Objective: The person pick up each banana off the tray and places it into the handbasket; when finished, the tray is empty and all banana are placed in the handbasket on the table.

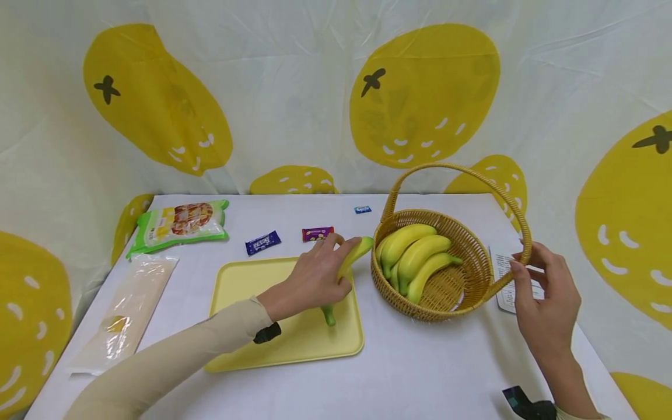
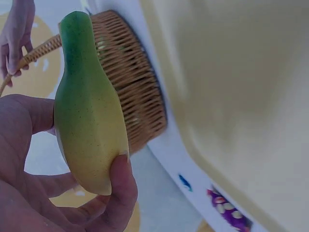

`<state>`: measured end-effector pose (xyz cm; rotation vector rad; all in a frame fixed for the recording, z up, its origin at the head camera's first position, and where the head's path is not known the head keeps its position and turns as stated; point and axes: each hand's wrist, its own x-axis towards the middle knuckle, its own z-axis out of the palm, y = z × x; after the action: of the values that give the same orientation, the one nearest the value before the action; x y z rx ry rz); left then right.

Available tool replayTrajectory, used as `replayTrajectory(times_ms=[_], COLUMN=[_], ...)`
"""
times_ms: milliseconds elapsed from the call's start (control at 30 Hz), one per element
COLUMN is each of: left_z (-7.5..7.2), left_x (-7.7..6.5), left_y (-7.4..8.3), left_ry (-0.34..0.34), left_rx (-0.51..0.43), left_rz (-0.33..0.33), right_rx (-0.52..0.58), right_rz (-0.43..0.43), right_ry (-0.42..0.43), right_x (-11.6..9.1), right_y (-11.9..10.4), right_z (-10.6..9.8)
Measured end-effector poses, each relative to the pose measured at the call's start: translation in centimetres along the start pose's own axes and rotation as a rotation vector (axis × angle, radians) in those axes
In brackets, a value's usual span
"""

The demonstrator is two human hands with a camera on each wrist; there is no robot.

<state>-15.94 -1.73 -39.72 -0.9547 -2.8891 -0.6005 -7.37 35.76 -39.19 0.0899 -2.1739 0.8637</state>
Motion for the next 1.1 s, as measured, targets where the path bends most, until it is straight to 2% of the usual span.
replayTrajectory(times_ms=[233,467,733,900,1100], left_z=[-0.7,-0.3,-0.1,0.5,1.9], left_x=[1.9,3.3,5.9,7.8,10.1], left_y=[2.3,4.4,7.5,9.0,10.8], left_ry=[0.000,-0.017,-0.048,-0.095,-0.129], left_rx=[-0.019,-0.027,0.008,0.026,0.071], left_rz=[0.081,0.112,0.178,0.221,0.225], right_rx=[0.010,0.020,0.015,0.019,0.009], right_rz=[0.004,-0.002,-0.005,-0.001,-0.001], right_ry=[-0.010,-0.014,-0.017,-0.028,-0.017], right_x=[0.0,0.1,0.1,0.0,0.0], right_y=[0.1,0.3,0.3,0.3,0.3], right_z=[0.0,0.2,0.0,-0.1,-0.2])
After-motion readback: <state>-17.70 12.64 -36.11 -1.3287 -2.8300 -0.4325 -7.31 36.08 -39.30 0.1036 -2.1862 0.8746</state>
